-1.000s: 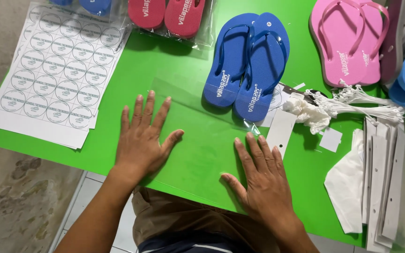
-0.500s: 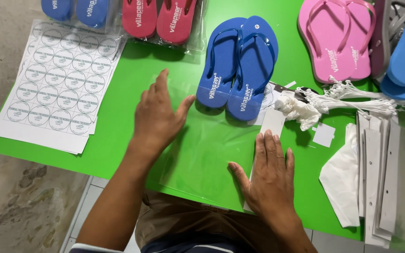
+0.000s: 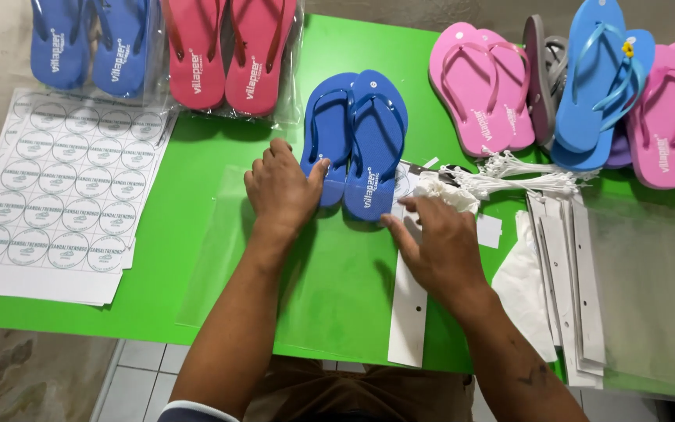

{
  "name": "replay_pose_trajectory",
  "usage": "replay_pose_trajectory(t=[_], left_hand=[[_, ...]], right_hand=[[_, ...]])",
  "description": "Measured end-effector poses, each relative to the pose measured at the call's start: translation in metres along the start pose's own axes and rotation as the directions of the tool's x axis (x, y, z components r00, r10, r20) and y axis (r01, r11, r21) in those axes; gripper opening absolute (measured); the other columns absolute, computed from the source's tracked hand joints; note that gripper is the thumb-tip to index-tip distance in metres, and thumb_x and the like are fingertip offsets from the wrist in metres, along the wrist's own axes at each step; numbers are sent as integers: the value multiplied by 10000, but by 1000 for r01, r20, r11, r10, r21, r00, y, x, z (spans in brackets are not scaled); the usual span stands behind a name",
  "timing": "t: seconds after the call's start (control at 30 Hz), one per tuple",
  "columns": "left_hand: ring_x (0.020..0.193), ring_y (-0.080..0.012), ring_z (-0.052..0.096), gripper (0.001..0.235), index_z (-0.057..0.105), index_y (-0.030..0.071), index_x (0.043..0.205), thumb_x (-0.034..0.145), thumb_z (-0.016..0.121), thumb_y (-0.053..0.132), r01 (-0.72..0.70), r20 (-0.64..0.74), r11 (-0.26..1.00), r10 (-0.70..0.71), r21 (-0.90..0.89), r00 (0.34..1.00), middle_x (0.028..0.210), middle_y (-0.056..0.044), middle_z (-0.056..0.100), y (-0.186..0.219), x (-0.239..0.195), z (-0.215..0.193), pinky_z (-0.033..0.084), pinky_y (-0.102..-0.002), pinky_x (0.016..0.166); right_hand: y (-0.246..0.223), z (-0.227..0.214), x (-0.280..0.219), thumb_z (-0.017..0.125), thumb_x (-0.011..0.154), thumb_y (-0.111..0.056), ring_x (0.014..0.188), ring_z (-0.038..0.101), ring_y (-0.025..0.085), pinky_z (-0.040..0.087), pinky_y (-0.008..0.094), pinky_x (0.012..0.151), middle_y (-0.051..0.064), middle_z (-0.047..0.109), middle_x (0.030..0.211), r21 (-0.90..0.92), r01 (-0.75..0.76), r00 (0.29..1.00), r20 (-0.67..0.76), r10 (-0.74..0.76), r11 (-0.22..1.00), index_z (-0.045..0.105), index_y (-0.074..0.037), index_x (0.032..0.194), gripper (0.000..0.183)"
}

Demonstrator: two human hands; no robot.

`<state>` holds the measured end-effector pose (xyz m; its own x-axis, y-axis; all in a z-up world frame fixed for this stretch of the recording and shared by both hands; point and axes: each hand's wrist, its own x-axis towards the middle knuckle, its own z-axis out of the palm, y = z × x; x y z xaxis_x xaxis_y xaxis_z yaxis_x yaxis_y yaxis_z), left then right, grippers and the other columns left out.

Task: Cleaning flip-flops with a cloth and placing them into plastic packaging bags with headers

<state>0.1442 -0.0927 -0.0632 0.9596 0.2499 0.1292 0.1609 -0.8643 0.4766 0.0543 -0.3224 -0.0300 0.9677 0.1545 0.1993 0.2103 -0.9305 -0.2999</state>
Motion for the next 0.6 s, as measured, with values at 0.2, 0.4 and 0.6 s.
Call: replay_pose_trajectory(t=[0.2, 0.4, 0.6], left_hand=[[1052, -436, 659, 535, 586, 96, 1039, 851, 731, 575, -2, 79, 991, 13, -134, 997, 1022, -164, 695, -3, 7, -2, 448, -567, 962], [1075, -407, 668, 498, 620, 103, 1049, 823, 783, 516, 89, 105, 963, -63, -256, 992, 993, -136, 721, 5, 7, -13, 443, -524, 984], [956, -262, 742, 524, 616, 167, 1101, 774, 824, 520, 172, 152, 866, -112, -470, 982, 877, -12, 787, 7, 8, -24, 461, -392, 962]], right_hand=[[2, 19, 76, 774, 822, -619, 1135, 631, 412, 385, 587, 1005, 127, 701, 1142, 144, -195, 980, -1, 197, 970, 428, -106, 1482, 905], [-10, 7, 107, 940, 758, -405, 1173, 613, 435, 302, 637, 1096, 206, 715, 1169, 400, -373, 925, 96, 367, 837, 268, 59, 1539, 1130], [30, 43, 130, 996, 650, -255, 683, 641, 137, 566, 268, 562, 3, 597, 823, 692, -356, 911, 108, 397, 628, 735, -16, 1119, 588]])
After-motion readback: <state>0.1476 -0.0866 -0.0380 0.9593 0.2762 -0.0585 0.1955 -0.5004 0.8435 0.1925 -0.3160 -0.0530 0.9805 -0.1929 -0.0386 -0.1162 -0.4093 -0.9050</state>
